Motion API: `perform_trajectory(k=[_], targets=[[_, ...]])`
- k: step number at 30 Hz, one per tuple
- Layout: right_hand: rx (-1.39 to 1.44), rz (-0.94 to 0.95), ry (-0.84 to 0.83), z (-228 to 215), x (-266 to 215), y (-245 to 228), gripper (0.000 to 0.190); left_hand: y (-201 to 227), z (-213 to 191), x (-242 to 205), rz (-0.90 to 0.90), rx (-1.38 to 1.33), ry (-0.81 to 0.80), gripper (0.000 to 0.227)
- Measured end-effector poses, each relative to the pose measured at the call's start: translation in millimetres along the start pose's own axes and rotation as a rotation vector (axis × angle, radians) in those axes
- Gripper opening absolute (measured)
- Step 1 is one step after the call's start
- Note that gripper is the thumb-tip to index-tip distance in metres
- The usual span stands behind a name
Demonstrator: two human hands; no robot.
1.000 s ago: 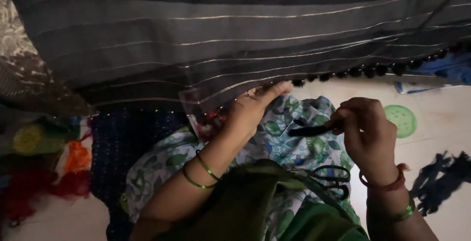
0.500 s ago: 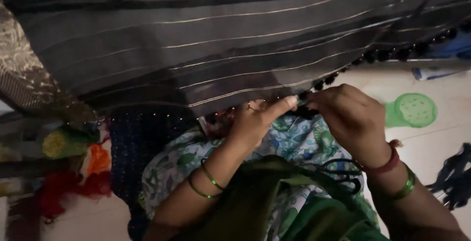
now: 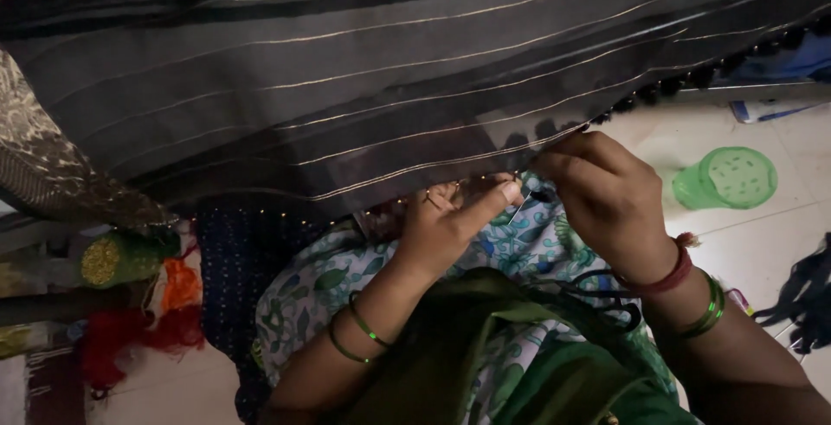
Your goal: The recorder is attaching decorative beads or tassels to the border of a dark saree fabric.
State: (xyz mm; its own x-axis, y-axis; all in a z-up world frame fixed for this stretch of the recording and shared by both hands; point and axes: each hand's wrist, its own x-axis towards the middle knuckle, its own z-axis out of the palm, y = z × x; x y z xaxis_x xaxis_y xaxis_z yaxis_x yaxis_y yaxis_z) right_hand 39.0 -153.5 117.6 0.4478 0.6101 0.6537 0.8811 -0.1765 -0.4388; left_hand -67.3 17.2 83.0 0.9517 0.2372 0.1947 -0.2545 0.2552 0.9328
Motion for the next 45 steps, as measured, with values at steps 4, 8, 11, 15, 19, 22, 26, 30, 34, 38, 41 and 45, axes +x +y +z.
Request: perform_trajectory(k=[4, 8, 11, 15, 19, 22, 26, 30, 34, 38, 41, 45], targets=[[-0.007, -0.009, 0.019, 2.1, -2.9, 3.5, 0.032, 0.9, 0.8, 1.0, 0.021, -0.089, -0.008, 0.007], [0.028, -0.011, 0.028, 2.1, -2.4, 0.7, 0.03, 0.3, -1.4, -1.4, -0.045, -0.016, 0.013, 0.008], [0.034, -0.015, 0.028, 1.9, -1.3, -1.3, 0.029, -1.1, -1.7, -0.7, -0.04, -0.022, -0.005, 0.008], [0.013, 0.005, 0.024, 3.2, -2.9, 3.5, 0.031, 0.6, 0.1, -0.5, -0.038, -0.045, -0.023, 0.008], [-0.002, -0.023, 0.042, 3.9, -4.0, 3.4, 0.027, -0.7, -0.3, -1.4, -0.015, -0.046, -0.038, 0.008], [-0.008, -0.054, 0.062, 2.6, -2.3, 1.7, 0.027, -2.2, 0.0, -1.3, -0.037, -0.099, -0.042, 0.008], [-0.01, -0.071, 0.054, 1.6, -1.6, 1.5, 0.025, -0.9, 1.2, -1.6, -0.033, -0.082, -0.049, 0.008], [0.036, -0.012, 0.079, 2.9, -4.7, -1.5, 0.025, -1.0, 2.2, -1.7, -0.009, -0.09, -0.059, 0.008], [0.055, 0.044, 0.091, 6.0, -7.4, -2.4, 0.026, 9.0, 6.9, -1.3, -0.021, -0.11, -0.039, 0.009], [0.019, 0.018, 0.089, 5.2, -8.4, -0.9, 0.026, 6.4, 4.6, -3.0, -0.024, -0.028, -0.036, 0.008], [0.033, 0.007, 0.087, 4.7, -8.7, -1.1, 0.025, 5.4, 4.5, -3.1, 0.001, -0.048, -0.056, 0.006], [0.024, 0.002, 0.092, 4.4, -8.9, -2.1, 0.023, 6.8, 6.5, -2.9, 0.007, -0.068, -0.051, 0.005]])
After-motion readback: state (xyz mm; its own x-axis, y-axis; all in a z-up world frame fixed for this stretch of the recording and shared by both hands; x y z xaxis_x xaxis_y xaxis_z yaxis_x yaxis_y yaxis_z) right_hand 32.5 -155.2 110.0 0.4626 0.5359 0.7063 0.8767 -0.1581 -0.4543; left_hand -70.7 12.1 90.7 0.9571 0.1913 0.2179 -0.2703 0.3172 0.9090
